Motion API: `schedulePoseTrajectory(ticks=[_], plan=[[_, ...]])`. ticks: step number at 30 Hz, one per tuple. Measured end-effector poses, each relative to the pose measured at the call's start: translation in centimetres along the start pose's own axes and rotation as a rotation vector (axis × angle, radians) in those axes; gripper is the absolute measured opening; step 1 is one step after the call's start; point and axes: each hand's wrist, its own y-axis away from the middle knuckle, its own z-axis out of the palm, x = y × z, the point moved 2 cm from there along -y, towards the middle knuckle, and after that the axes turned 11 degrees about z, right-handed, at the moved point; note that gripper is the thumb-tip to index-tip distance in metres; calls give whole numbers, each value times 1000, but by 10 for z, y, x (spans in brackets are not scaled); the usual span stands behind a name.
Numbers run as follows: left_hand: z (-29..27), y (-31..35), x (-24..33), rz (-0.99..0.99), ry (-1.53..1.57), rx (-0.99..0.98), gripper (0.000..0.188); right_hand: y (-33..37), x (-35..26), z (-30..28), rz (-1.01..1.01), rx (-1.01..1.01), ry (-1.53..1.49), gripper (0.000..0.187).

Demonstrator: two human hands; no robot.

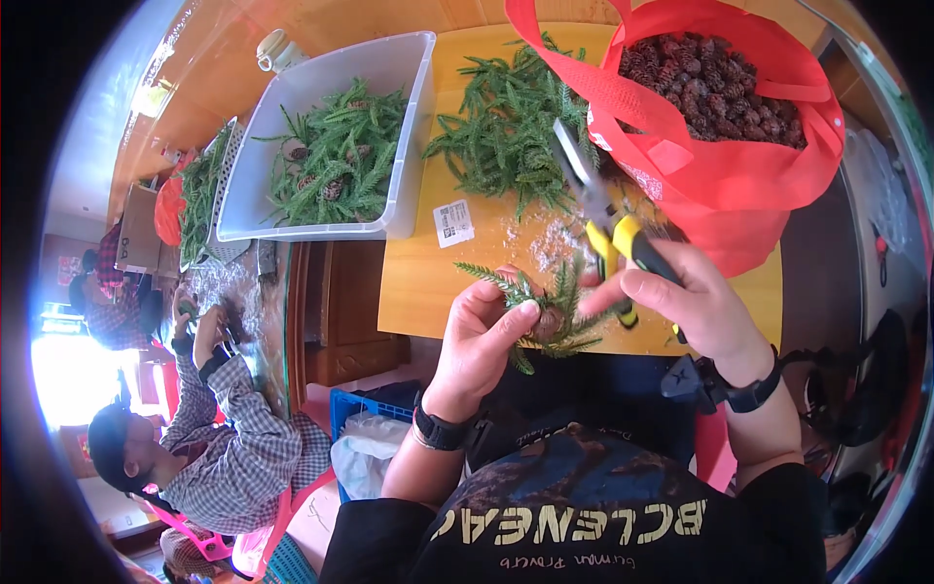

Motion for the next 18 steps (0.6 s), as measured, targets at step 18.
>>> schedulePoseTrajectory(ticks=[18], plan=[[-2, -30, 0, -113, 420, -195, 21, 9, 43, 3, 243, -586, -835, 68]])
